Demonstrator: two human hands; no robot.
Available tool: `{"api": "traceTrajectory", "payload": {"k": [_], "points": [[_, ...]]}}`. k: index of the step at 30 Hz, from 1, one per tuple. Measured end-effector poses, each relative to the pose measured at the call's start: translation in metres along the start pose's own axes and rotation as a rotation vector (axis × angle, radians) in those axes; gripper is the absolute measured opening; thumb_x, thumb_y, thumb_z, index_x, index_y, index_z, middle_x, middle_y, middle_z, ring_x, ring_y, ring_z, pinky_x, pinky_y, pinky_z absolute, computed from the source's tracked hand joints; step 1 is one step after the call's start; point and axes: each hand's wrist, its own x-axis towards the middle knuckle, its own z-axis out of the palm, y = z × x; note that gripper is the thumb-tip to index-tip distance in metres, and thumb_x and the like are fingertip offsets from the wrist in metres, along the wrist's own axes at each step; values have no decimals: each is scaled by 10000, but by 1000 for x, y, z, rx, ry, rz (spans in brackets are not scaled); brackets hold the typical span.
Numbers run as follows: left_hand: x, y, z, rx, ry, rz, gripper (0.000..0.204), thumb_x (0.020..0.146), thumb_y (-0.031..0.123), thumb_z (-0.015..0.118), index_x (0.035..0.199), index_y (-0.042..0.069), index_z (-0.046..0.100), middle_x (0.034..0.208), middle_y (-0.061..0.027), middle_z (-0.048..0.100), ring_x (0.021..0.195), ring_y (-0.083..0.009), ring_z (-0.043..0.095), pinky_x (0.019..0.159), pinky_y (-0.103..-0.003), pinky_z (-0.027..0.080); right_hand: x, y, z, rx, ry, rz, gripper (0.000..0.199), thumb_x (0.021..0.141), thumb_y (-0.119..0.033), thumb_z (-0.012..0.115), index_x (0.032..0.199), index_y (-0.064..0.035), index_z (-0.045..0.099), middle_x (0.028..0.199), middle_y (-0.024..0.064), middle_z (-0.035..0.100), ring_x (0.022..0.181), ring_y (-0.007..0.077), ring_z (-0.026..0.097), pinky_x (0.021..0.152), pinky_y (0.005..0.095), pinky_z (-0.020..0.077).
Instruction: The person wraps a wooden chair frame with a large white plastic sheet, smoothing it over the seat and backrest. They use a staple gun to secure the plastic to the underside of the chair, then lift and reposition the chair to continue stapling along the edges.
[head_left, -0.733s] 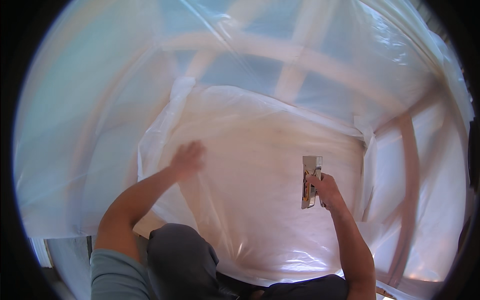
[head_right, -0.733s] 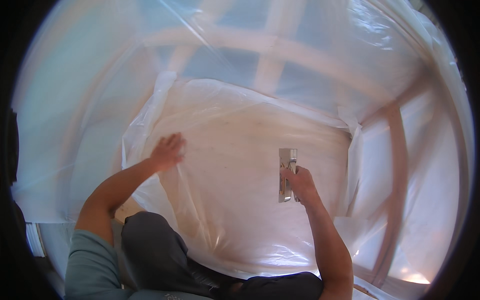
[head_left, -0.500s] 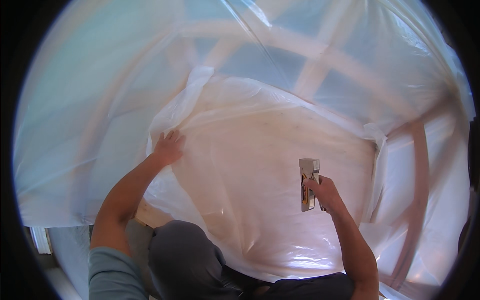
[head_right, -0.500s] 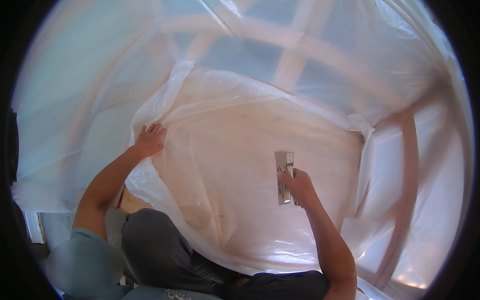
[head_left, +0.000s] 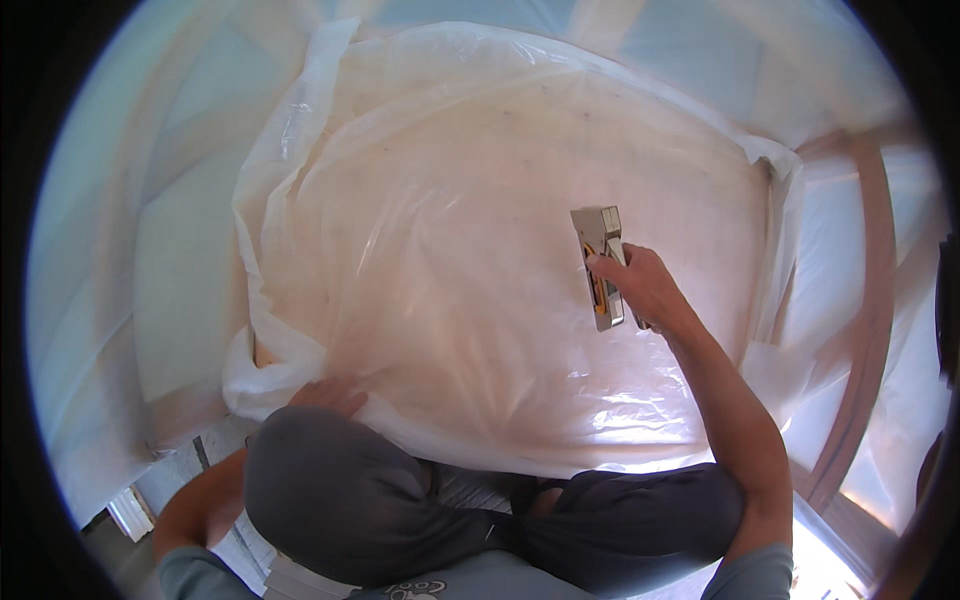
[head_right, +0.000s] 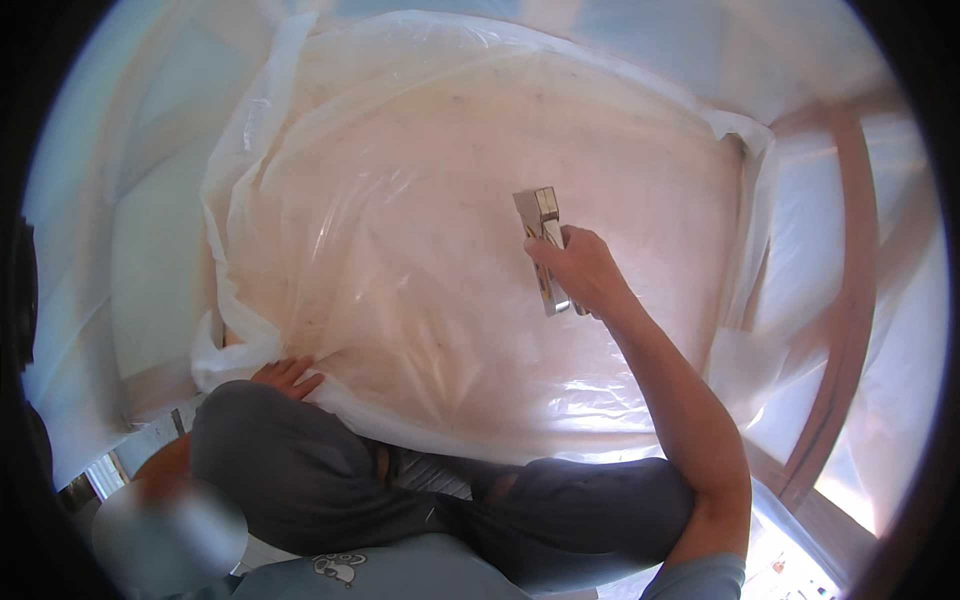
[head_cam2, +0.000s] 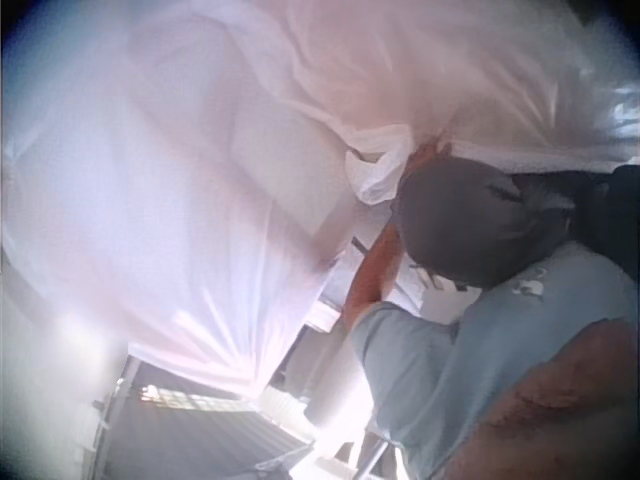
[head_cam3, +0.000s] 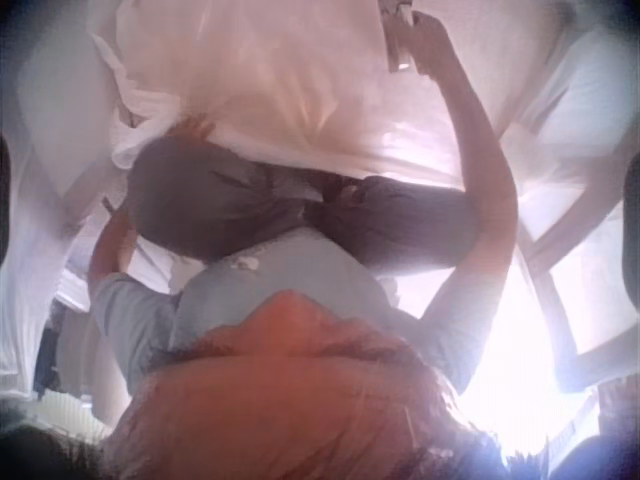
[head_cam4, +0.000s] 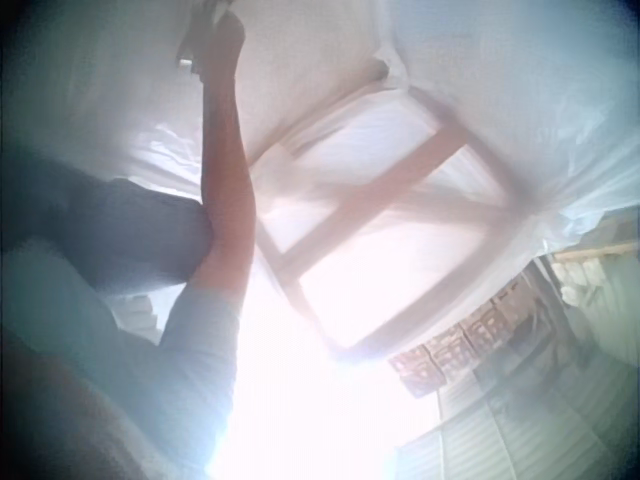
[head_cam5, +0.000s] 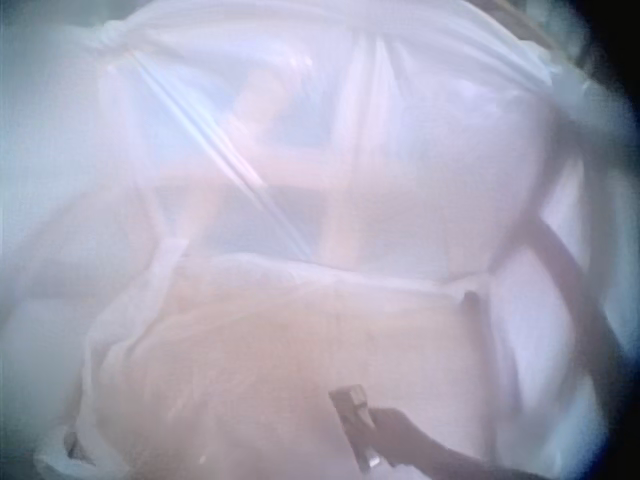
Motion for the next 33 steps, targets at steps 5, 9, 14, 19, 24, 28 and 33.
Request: {"api": "traceTrajectory", "payload": {"k": [5,9,14,19,24,28,33], "points": [[-79,-5,57,-132,-106,-273,511,836,312,686,1289,101,577,1312,-167,531,1197,-339,533,989,-480,428,9,14,0,-22,-26,-54,462,844,-441,618,883,20,624,747,97,616,602,170,539,545,354,441],[-104,2,81,-260,-110,-520,437,829,279,661,1224,97,619,1207,-168,594,1119,-339,580,948,-457,454,9,16,3,-56,-17,-78,499,846,-429,618,937,62,628,782,111,621,703,187,568,659,373,469],[-55,25,43,-581,361,-584,278,833,213,615,1076,91,674,977,-152,674,950,-332,655,857,-440,492,-2,2,0,77,-73,-87,456,850,-339,623,1027,82,636,865,102,649,780,163,572,725,349,480],[44,24,11,-170,738,-398,529,887,342,613,1345,90,537,1403,-184,476,1322,-361,432,1088,-495,340,-4,-5,-3,98,-77,-101,413,867,-286,611,1050,83,633,911,109,661,834,171,595,790,332,483],[32,-10,59,-21,694,-649,642,897,377,608,1446,86,447,1513,-189,386,1409,-366,340,1147,-547,235,-6,-6,0,108,-71,-41,411,870,-287,608,1046,84,635,925,112,663,845,178,600,811,342,485],[-33,-61,81,-77,666,-952,683,854,316,641,1441,36,431,1497,-198,408,1374,-375,385,1121,-539,287,-10,-14,-1,40,-61,-66,437,862,-318,620,1039,80,640,905,124,666,841,176,609,801,339,491],[-23,-49,78,237,635,-941,635,863,223,589,1437,3,426,1504,-204,394,1327,-372,450,1099,-484,355,-4,-12,-4,-96,-36,-85,464,837,-427,628,885,34,623,754,143,632,711,206,606,677,398,488]]}}
